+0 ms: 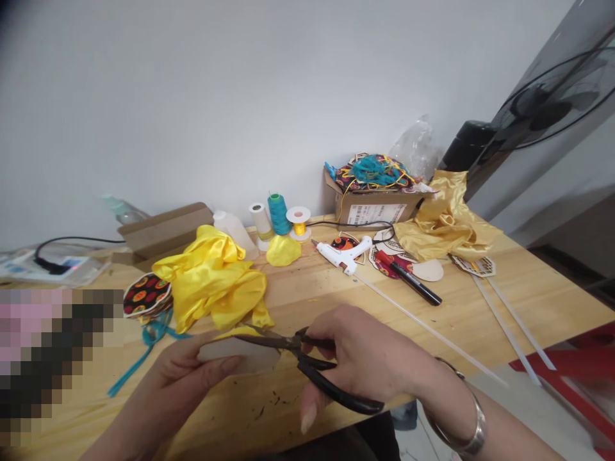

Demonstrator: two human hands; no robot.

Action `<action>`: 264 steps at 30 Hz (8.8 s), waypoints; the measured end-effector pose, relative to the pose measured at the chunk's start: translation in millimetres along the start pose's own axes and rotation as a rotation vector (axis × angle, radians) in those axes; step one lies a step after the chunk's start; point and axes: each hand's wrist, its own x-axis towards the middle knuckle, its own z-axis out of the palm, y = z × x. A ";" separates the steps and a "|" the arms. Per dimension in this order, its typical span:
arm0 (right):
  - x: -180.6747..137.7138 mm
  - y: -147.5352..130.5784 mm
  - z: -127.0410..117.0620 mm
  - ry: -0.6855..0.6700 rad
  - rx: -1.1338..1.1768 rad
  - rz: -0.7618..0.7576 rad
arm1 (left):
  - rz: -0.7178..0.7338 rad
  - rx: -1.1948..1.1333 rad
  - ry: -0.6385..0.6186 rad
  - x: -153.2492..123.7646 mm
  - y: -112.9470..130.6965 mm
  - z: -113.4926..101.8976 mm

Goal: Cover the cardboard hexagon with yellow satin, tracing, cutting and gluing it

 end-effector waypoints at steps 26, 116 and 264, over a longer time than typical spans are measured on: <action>-3.6 4.7 4.2 0.019 0.073 0.030 | 0.023 0.106 -0.004 -1.3 0.2 -3.1; -16.3 -7.0 -17.0 0.104 -0.353 -0.033 | 0.039 0.364 -0.133 -3.2 14.9 4.6; 55.9 5.7 1.1 0.481 0.643 -0.045 | -0.045 -0.186 0.277 16.0 19.4 22.8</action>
